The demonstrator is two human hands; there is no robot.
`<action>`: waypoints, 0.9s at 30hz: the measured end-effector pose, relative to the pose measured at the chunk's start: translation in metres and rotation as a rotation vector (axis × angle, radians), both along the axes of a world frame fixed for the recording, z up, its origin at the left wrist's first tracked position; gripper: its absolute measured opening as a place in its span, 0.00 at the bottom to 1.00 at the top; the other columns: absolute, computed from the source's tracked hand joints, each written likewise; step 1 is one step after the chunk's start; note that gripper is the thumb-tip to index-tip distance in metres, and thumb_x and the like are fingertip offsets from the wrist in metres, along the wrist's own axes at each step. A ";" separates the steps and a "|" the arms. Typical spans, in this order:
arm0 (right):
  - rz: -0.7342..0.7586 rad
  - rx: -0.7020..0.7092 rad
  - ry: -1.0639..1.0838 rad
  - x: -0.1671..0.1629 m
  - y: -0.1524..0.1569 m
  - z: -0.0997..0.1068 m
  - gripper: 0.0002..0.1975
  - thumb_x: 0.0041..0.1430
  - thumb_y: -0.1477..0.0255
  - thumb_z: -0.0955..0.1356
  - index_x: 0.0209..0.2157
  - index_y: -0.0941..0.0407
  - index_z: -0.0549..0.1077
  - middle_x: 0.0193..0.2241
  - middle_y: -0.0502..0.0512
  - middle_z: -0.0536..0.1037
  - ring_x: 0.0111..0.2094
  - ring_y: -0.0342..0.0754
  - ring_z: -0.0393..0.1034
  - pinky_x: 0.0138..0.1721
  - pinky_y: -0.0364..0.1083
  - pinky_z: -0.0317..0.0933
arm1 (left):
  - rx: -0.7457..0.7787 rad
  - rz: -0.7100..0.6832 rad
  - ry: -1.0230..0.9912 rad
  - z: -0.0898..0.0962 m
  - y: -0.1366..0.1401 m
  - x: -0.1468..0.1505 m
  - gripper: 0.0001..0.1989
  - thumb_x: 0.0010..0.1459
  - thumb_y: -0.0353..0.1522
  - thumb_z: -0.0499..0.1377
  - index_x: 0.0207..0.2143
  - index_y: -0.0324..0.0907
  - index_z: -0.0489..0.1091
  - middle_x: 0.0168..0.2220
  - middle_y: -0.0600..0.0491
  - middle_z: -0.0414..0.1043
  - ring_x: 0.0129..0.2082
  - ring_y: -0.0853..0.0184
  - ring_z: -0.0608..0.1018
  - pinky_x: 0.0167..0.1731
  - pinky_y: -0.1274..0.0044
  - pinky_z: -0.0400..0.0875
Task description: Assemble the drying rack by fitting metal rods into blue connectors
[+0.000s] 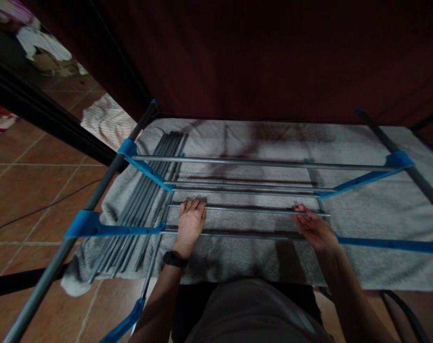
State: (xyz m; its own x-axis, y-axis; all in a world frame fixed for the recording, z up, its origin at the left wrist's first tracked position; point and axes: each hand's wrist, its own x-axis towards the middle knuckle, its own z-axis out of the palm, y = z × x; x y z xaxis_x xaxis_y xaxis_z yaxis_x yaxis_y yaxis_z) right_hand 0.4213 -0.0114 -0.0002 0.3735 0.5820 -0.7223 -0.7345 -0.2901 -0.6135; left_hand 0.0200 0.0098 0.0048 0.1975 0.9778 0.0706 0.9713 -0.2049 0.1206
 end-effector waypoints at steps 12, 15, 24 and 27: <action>0.035 0.041 -0.052 0.005 -0.006 -0.010 0.14 0.62 0.85 0.64 0.33 0.54 0.77 0.35 0.48 0.82 0.36 0.40 0.78 0.40 0.40 0.77 | -0.027 -0.014 0.039 0.004 -0.001 0.002 0.16 0.66 0.28 0.49 0.50 0.41 0.74 0.48 0.46 0.77 0.49 0.55 0.74 0.54 0.65 0.63; 0.054 0.096 -0.055 0.007 -0.008 -0.015 0.11 0.63 0.83 0.66 0.33 0.55 0.77 0.35 0.49 0.81 0.34 0.39 0.77 0.41 0.40 0.77 | -0.020 -0.013 0.049 0.005 -0.001 0.002 0.16 0.67 0.29 0.49 0.50 0.41 0.74 0.47 0.46 0.77 0.48 0.55 0.74 0.54 0.64 0.63; 0.047 0.046 -0.103 0.013 -0.006 -0.020 0.11 0.62 0.81 0.65 0.32 0.54 0.76 0.37 0.51 0.82 0.39 0.42 0.78 0.43 0.44 0.77 | -0.039 -0.056 0.088 0.007 -0.002 0.005 0.18 0.66 0.28 0.49 0.53 0.41 0.73 0.48 0.44 0.76 0.48 0.55 0.74 0.54 0.63 0.63; 0.074 0.097 -0.125 0.013 -0.008 -0.024 0.10 0.59 0.81 0.66 0.32 0.53 0.77 0.39 0.50 0.82 0.41 0.42 0.78 0.48 0.46 0.75 | -0.030 -0.059 0.096 0.007 -0.002 0.005 0.18 0.67 0.29 0.48 0.54 0.42 0.72 0.48 0.44 0.76 0.48 0.55 0.74 0.53 0.63 0.63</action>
